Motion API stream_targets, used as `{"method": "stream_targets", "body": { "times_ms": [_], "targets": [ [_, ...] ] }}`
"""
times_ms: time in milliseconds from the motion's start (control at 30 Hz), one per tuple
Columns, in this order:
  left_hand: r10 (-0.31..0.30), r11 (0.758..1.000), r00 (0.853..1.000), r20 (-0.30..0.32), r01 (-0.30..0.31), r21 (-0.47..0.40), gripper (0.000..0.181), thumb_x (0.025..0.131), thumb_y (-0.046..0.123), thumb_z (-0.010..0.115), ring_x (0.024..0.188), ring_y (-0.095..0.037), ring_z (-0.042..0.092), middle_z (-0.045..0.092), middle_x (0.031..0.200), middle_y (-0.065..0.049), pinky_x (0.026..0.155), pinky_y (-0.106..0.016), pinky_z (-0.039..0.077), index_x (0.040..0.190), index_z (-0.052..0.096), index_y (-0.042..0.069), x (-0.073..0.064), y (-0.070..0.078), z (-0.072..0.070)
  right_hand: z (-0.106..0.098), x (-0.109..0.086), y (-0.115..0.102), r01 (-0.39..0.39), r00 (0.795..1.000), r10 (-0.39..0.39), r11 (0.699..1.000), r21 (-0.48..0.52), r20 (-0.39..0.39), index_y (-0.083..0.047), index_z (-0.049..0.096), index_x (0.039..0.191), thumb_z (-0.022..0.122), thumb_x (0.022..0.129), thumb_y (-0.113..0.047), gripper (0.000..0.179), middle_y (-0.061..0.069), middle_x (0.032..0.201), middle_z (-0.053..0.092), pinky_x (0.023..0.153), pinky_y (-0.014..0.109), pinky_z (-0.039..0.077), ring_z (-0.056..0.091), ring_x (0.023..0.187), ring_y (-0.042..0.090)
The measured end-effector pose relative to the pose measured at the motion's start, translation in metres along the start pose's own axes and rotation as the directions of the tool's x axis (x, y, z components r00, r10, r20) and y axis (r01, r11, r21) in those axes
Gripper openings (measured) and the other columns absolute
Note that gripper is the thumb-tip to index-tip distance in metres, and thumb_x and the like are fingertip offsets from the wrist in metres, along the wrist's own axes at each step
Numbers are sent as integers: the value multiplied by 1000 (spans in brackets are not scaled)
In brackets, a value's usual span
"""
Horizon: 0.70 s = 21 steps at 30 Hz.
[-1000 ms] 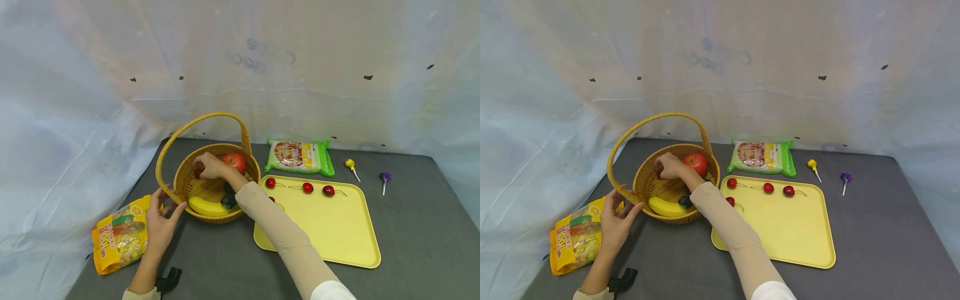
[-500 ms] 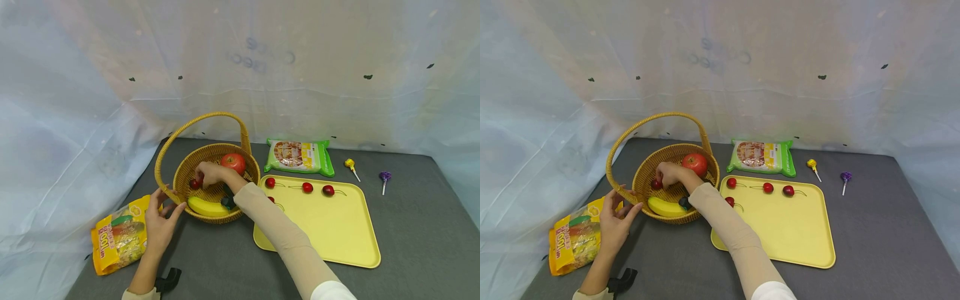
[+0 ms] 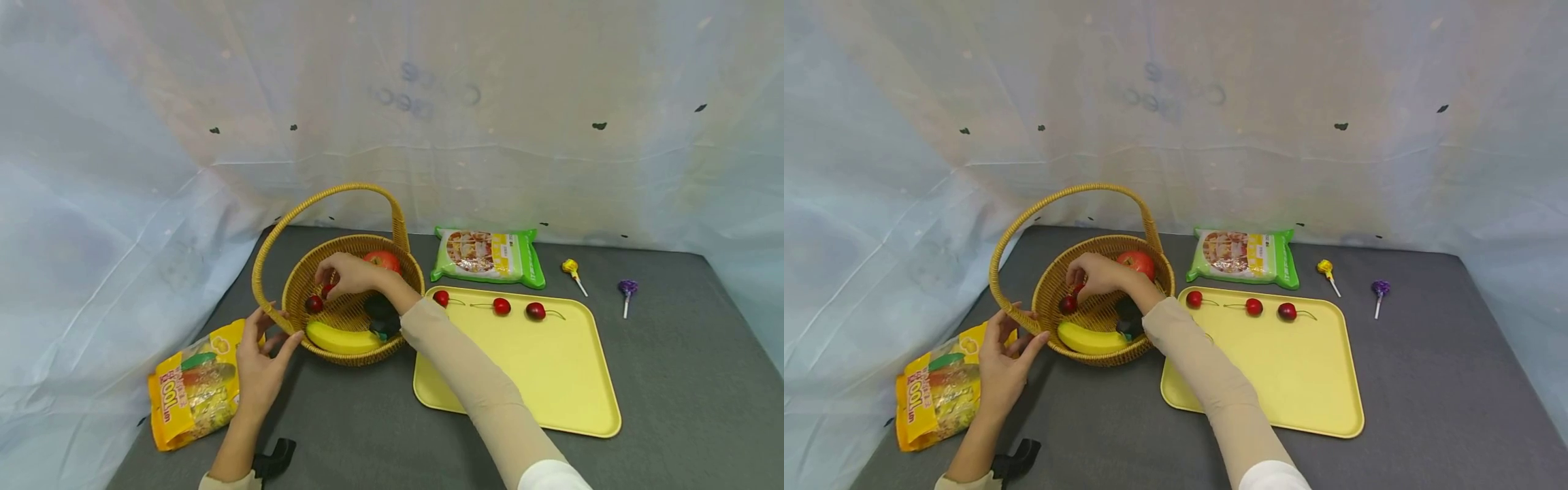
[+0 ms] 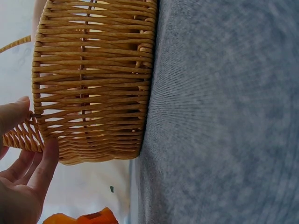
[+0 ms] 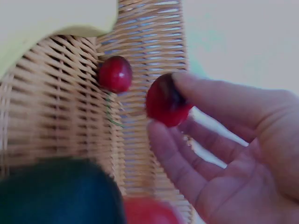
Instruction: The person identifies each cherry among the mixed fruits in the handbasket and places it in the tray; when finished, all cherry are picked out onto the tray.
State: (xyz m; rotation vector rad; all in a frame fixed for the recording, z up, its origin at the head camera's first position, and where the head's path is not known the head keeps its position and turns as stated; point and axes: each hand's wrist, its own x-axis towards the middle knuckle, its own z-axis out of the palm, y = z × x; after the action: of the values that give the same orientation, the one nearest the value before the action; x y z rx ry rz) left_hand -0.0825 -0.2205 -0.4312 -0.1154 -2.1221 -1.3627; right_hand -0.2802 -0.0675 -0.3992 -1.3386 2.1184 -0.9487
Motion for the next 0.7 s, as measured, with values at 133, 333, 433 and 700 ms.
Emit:
{"method": "stream_targets", "body": {
  "times_ms": [133, 333, 433, 700],
  "targets": [
    [13, 1000, 1000, -1, -13, 1, 61, 81, -21, 70, 115, -31, 57, 54, 118, -33, 85, -17, 55, 137, 47, -10, 1, -1, 0, -16, -26, -2, 84, 995, -82, 995, 46, -47, 2, 65, 121, 71, 93, -7, 30, 14, 117, 66, 90, 28, 53, 62, 104, 22],
    [31, 999, 1000, -4, -31, -17, 62, 80, -22, 70, 112, -36, 57, 55, 117, -33, 84, -18, 56, 136, 47, -12, 1, -3, 2, -35, -84, -3, 183, 963, -152, 975, 125, -221, -2, 68, 120, 70, 95, -11, 27, 9, 115, 68, 89, 43, 55, 61, 101, 18],
    [34, 999, 999, -3, -34, -13, 62, 80, -23, 70, 112, -39, 57, 55, 116, -34, 84, -18, 56, 136, 47, -13, 0, -3, 3, -39, -120, 3, 207, 933, -166, 973, 100, -318, -4, 69, 121, 70, 94, -10, 27, 9, 115, 68, 87, 44, 54, 60, 101, 18],
    [27, 1000, 1000, -5, -27, -2, 62, 80, -22, 69, 116, -29, 58, 55, 117, -32, 85, -17, 55, 136, 47, -12, 0, -3, 2, -39, -210, 36, 90, 898, -67, 995, 31, -435, -10, 75, 111, 72, 92, -7, 20, 3, 101, 67, 70, 32, 47, 57, 90, 17]
  ]
}}
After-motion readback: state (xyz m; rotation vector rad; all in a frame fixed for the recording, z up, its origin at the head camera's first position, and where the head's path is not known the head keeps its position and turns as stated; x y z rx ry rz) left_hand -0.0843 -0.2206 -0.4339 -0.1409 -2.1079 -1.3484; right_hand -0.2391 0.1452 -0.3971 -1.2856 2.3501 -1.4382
